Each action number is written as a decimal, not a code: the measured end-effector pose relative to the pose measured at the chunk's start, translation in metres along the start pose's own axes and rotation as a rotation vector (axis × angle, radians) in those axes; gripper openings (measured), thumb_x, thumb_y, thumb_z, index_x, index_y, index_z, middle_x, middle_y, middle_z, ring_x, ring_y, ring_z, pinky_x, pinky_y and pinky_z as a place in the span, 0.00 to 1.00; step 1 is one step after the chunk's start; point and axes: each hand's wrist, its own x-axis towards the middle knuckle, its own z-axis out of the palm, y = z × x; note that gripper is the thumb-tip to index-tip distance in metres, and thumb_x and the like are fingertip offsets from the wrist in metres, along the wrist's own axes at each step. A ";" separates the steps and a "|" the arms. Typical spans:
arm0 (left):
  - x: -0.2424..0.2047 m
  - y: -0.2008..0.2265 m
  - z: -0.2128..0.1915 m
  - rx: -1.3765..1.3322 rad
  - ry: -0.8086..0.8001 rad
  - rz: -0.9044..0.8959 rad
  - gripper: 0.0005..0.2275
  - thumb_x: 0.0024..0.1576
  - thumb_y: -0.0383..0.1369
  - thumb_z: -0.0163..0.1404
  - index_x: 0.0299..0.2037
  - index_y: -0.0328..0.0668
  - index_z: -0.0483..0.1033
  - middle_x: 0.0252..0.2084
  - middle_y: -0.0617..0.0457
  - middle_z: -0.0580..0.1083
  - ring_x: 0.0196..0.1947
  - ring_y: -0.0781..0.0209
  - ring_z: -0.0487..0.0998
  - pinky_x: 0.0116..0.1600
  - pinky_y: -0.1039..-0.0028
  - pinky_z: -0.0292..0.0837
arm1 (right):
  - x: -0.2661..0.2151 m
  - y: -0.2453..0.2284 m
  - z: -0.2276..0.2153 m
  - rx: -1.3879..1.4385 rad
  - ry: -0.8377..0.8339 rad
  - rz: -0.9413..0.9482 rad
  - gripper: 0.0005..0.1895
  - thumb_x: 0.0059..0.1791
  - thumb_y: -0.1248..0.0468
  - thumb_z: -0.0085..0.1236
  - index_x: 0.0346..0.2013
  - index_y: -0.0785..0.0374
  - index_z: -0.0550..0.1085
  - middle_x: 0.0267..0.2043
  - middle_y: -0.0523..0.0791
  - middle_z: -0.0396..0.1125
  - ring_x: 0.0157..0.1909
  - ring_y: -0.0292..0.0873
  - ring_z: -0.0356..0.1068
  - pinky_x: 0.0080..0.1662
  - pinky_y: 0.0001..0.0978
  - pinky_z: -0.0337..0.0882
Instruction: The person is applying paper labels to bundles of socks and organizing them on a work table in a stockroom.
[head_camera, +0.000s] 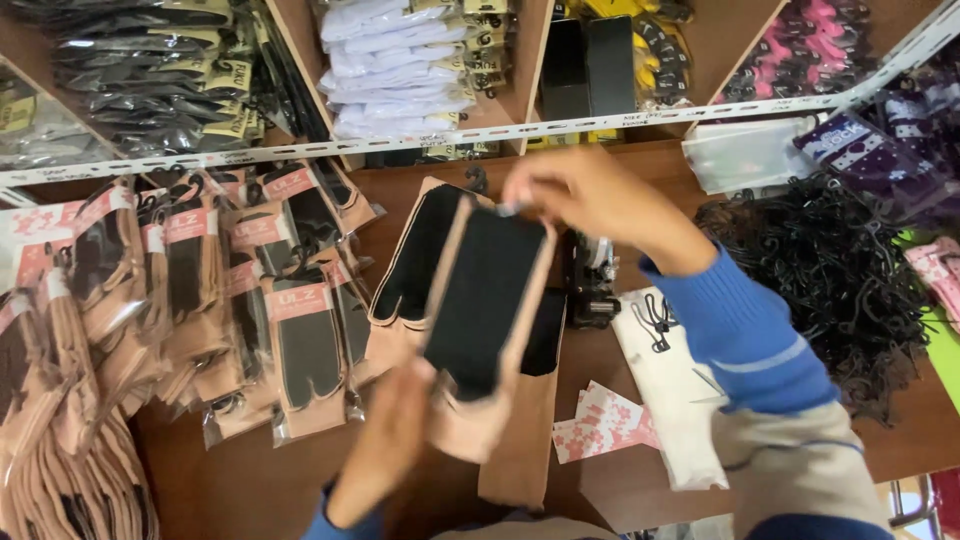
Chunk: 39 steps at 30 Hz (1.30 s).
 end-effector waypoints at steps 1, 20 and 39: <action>0.010 0.012 -0.009 0.000 0.006 -0.001 0.20 0.66 0.43 0.34 0.57 0.41 0.75 0.55 0.47 0.80 0.59 0.61 0.77 0.67 0.70 0.64 | 0.017 0.001 0.003 0.000 -0.003 -0.005 0.09 0.57 0.68 0.48 0.41 0.55 0.78 0.38 0.41 0.76 0.31 0.34 0.72 0.37 0.26 0.76; 0.057 0.021 -0.039 0.393 0.433 -0.065 0.15 0.69 0.41 0.36 0.49 0.36 0.68 0.48 0.41 0.73 0.46 0.43 0.73 0.46 0.55 0.67 | -0.026 0.161 0.167 -0.666 -0.647 0.402 0.22 0.43 0.49 0.71 0.35 0.67 0.78 0.38 0.49 0.74 0.40 0.51 0.75 0.42 0.43 0.77; 0.040 0.128 0.032 -0.146 -0.152 0.622 0.10 0.52 0.17 0.48 0.43 0.35 0.72 0.44 0.46 0.76 0.41 0.55 0.77 0.44 0.70 0.73 | -0.138 -0.076 0.020 0.646 0.375 -0.121 0.40 0.37 0.77 0.72 0.60 0.65 0.63 0.64 0.55 0.63 0.63 0.51 0.71 0.58 0.41 0.85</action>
